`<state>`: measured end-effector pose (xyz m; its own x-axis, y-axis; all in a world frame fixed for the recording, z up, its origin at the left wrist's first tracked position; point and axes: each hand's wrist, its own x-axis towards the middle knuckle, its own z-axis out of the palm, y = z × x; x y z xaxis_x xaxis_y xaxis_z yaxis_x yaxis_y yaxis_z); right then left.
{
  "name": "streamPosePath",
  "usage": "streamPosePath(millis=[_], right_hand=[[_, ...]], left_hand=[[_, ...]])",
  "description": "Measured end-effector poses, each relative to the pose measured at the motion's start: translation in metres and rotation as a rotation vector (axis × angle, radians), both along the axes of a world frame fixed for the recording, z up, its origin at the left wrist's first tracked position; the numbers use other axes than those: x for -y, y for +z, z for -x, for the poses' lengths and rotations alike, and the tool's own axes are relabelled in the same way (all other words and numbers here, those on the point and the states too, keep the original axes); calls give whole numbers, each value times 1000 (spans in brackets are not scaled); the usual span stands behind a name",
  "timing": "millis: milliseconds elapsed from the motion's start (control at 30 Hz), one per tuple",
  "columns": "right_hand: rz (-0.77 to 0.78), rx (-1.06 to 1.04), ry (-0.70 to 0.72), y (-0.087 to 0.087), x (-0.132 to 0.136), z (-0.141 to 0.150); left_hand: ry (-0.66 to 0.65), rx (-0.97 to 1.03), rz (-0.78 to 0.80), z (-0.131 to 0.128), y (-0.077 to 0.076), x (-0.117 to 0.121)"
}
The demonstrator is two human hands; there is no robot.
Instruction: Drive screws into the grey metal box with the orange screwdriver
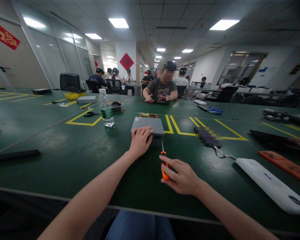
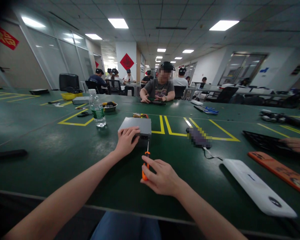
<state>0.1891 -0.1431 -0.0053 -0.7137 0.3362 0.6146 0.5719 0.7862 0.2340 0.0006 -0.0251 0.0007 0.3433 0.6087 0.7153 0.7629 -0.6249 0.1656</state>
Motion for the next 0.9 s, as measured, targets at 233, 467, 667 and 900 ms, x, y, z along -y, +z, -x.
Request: streamPosePath(millis=[233,467,667,900], right_hand=[[1,14,-12,5,2,0],[4,7,2,8,2,2],[65,-31,14,8,2,1],[28,-110,34,6,2,0]], left_hand=[[-5,-2,-6,0,1,2],[-3,-3,-2,0,2,1],[-11,-9,30,0,2,2],[-12,-6,63,0,2,2]])
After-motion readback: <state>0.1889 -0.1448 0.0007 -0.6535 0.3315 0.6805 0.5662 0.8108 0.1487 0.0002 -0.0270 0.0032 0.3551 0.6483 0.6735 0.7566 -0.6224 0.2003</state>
